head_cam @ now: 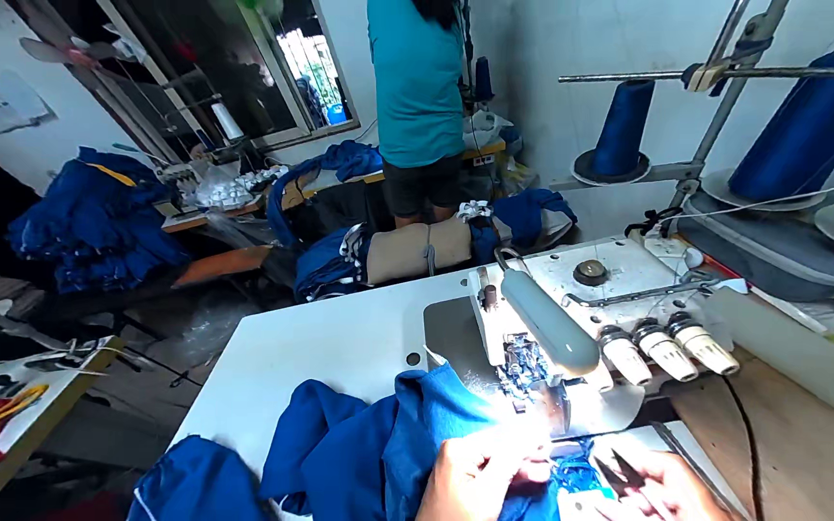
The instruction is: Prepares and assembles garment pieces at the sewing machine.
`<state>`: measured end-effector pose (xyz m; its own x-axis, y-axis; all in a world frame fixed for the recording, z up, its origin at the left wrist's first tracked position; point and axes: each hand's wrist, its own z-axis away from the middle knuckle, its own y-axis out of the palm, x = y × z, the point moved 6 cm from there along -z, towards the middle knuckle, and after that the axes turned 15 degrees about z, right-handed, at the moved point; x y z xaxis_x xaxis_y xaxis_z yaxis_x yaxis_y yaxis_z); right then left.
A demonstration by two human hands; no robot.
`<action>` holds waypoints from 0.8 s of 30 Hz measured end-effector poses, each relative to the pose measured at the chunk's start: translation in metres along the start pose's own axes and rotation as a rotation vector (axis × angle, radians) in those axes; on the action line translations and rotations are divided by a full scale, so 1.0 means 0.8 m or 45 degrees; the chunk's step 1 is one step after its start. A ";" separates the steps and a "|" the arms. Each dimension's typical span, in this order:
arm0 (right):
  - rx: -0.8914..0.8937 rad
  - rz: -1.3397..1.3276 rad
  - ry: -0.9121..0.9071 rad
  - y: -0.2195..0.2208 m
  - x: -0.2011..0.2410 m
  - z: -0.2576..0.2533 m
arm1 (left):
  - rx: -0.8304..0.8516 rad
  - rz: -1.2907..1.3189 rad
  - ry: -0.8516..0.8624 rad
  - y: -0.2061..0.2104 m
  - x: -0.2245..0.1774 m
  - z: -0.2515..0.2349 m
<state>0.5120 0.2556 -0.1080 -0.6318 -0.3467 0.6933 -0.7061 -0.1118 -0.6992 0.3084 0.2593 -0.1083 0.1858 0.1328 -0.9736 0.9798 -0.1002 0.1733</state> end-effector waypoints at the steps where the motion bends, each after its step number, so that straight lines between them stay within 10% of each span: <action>1: -0.011 0.036 -0.018 0.000 0.009 -0.003 | -0.063 -0.033 0.055 -0.003 -0.002 0.002; 10: 0.039 -0.216 0.249 0.049 -0.034 -0.013 | -0.051 -0.428 0.616 -0.004 -0.022 0.040; 24: 0.107 -0.513 -0.025 0.024 0.000 -0.011 | 0.014 -0.877 0.581 0.035 0.004 0.043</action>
<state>0.4953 0.2616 -0.1197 -0.3033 -0.2772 0.9117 -0.8665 -0.3179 -0.3849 0.3337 0.2234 -0.1118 -0.4418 0.5554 -0.7045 0.8849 0.1407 -0.4440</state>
